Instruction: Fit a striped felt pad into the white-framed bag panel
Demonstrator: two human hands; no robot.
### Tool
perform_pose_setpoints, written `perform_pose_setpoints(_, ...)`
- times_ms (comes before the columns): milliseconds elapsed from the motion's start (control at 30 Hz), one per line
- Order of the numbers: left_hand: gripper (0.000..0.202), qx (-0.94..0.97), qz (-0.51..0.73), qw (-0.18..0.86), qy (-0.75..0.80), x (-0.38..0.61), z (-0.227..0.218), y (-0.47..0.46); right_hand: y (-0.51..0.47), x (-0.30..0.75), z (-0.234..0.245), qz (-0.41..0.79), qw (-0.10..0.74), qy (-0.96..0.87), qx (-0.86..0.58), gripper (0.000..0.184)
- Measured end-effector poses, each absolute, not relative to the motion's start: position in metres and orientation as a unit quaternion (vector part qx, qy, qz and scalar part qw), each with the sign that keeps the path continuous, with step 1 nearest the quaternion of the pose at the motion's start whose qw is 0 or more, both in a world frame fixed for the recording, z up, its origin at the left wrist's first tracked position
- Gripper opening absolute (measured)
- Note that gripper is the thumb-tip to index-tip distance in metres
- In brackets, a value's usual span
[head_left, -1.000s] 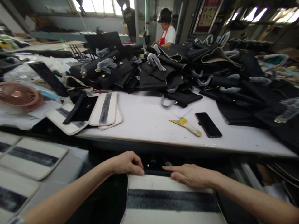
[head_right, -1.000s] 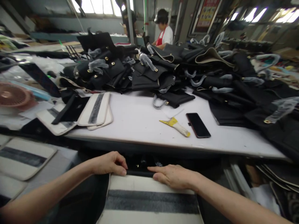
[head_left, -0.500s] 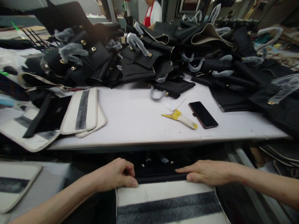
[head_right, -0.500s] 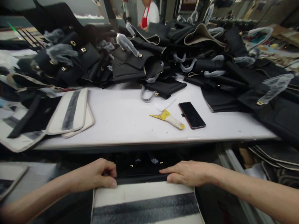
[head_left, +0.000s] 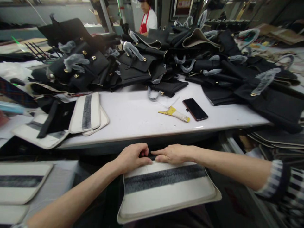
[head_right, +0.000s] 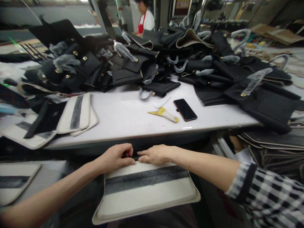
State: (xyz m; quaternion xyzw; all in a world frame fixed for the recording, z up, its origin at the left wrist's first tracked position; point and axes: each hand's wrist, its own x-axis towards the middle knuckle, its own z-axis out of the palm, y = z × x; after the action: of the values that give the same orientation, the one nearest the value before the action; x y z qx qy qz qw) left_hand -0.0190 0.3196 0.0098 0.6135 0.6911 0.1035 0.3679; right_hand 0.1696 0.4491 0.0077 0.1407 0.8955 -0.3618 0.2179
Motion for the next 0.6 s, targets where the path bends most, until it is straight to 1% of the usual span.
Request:
perform_pose_setpoints(67, 0.013, 0.649, 0.134, 0.307, 0.683, -0.003, 0.017, 0.308, 0.447, 0.185, 0.014, -0.338, 0.154, 0.912, 0.176, 0.055)
perform_pose_setpoints(100, 0.006, 0.670, 0.153, 0.282, 0.670, 0.008, 0.020, 0.300, 0.445, 0.199, 0.016, -0.325, 0.109, 0.918, 0.200, 0.056)
perform_pose_setpoints(133, 0.008, 0.691, 0.174, 0.263, 0.651, 0.020, 0.023, 0.292, 0.443, 0.216, 0.017, -0.317, 0.049, 0.919, 0.231, 0.056)
perform_pose_setpoints(167, 0.013, 0.706, 0.195, 0.259, 0.630, 0.034, 0.026, 0.283, 0.439, 0.236, 0.016, -0.318, -0.025, 0.907, 0.275, 0.056)
perform_pose_setpoints(233, 0.017, 0.720, 0.224, 0.293, 0.587, 0.064, 0.029, 0.268, 0.428, 0.282, 0.004, -0.370, -0.206, 0.815, 0.396, 0.052)
perform_pose_setpoints(267, 0.016, 0.725, 0.228, 0.311, 0.570, 0.079, 0.030, 0.263, 0.419, 0.305, -0.007, -0.418, -0.283, 0.727, 0.466, 0.050)
perform_pose_setpoints(300, 0.014, 0.732, 0.223, 0.321, 0.558, 0.094, 0.029, 0.260, 0.408, 0.326, -0.021, -0.483, -0.340, 0.601, 0.539, 0.047)
perform_pose_setpoints(333, 0.013, 0.741, 0.213, 0.322, 0.550, 0.108, 0.028, 0.259, 0.395, 0.343, -0.038, -0.499, -0.358, 0.532, 0.583, 0.052)
perform_pose_setpoints(400, 0.010, 0.757, 0.183, 0.302, 0.550, 0.131, 0.023, 0.260, 0.365, 0.362, -0.075, -0.536, -0.357, 0.439, 0.626, 0.059)
perform_pose_setpoints(500, 0.016, 0.772, 0.144, 0.260, 0.562, 0.153, 0.014, 0.265, 0.322, 0.350, -0.121, -0.645, -0.333, 0.344, 0.596, 0.048)
perform_pose_setpoints(600, 0.010, 0.757, 0.146, 0.253, 0.585, 0.164, 0.010, 0.266, 0.302, 0.314, -0.140, -0.733, -0.353, 0.276, 0.512, 0.042)
